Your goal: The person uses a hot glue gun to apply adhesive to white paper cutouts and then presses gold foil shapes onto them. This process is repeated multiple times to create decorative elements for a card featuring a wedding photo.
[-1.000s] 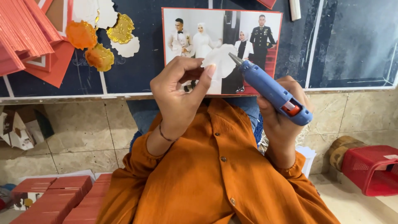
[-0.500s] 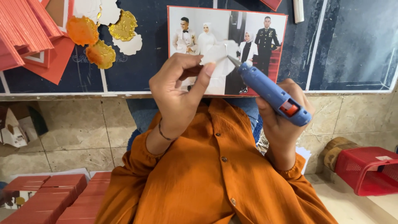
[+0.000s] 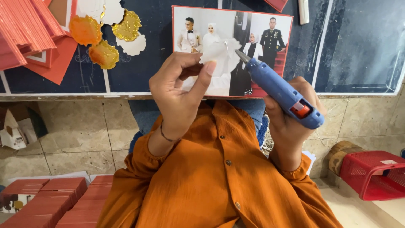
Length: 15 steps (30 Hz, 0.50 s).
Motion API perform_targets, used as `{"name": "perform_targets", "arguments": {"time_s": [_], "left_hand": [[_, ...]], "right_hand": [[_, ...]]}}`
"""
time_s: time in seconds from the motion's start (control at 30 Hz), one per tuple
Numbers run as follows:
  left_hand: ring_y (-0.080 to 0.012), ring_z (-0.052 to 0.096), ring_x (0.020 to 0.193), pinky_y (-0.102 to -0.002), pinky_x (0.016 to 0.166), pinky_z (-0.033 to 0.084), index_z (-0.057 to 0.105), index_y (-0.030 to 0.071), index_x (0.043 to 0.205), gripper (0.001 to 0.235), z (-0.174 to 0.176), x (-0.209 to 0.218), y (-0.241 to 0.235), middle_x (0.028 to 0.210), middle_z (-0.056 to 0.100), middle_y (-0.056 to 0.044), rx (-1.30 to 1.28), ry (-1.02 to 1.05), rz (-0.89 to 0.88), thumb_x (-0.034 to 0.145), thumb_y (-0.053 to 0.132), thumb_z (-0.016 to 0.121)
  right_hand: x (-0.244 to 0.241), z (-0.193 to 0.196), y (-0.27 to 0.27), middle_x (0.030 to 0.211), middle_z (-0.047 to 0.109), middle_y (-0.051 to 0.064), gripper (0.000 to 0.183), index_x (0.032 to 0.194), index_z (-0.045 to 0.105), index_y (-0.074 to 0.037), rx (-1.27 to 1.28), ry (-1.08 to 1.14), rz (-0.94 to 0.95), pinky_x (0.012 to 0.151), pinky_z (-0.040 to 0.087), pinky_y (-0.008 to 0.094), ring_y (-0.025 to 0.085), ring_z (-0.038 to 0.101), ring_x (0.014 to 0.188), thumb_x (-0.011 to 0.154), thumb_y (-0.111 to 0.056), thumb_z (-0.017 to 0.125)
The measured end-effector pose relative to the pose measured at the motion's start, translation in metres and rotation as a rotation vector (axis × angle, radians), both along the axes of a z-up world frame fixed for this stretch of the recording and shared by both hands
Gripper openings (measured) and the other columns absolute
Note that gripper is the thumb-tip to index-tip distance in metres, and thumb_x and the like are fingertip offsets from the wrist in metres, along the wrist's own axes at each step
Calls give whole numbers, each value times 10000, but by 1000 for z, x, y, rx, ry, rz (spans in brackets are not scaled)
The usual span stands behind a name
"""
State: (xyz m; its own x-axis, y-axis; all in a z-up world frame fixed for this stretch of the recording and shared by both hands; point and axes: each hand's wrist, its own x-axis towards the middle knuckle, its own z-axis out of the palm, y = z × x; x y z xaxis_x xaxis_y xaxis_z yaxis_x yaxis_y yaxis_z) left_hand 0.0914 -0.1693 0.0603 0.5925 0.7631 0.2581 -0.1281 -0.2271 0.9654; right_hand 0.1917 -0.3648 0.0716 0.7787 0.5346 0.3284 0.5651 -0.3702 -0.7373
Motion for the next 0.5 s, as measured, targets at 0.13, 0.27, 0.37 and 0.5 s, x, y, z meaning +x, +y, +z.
{"name": "perform_targets", "arguments": {"time_s": [0.13,0.27,0.37,0.5], "left_hand": [[-222,728,884,-299,814,693,710,-40,1055,156,3,-1,-1,991,714,-159,-11,-7,-11,1032,105,763],[-216,722,876,-298,811,690,707,-42,1051,156,3,-2,0,989,713,-159,-4,-10,-7,1028,98,771],[-224,724,893,-305,824,690,706,-42,1060,162,4,-3,1,999,714,-161,-11,-11,0,1034,108,764],[-226,722,894,-304,825,690,703,-40,1060,164,5,-4,1,1021,709,-160,-15,-19,19,1037,111,761]], "right_hand": [[-1,9,8,818,498,111,508,917,517,18,22,37,22,679,325,372,217,436,695,1061,-443,676],[-2,5,5,883,567,152,506,959,563,49,-10,-35,37,709,419,392,256,520,741,1058,-432,683],[-4,7,5,867,559,129,512,924,544,25,-48,-38,13,692,387,394,243,500,725,1070,-448,676],[-9,10,1,802,481,88,565,873,496,3,-138,-40,-13,635,317,367,207,399,661,1042,-502,684]]}}
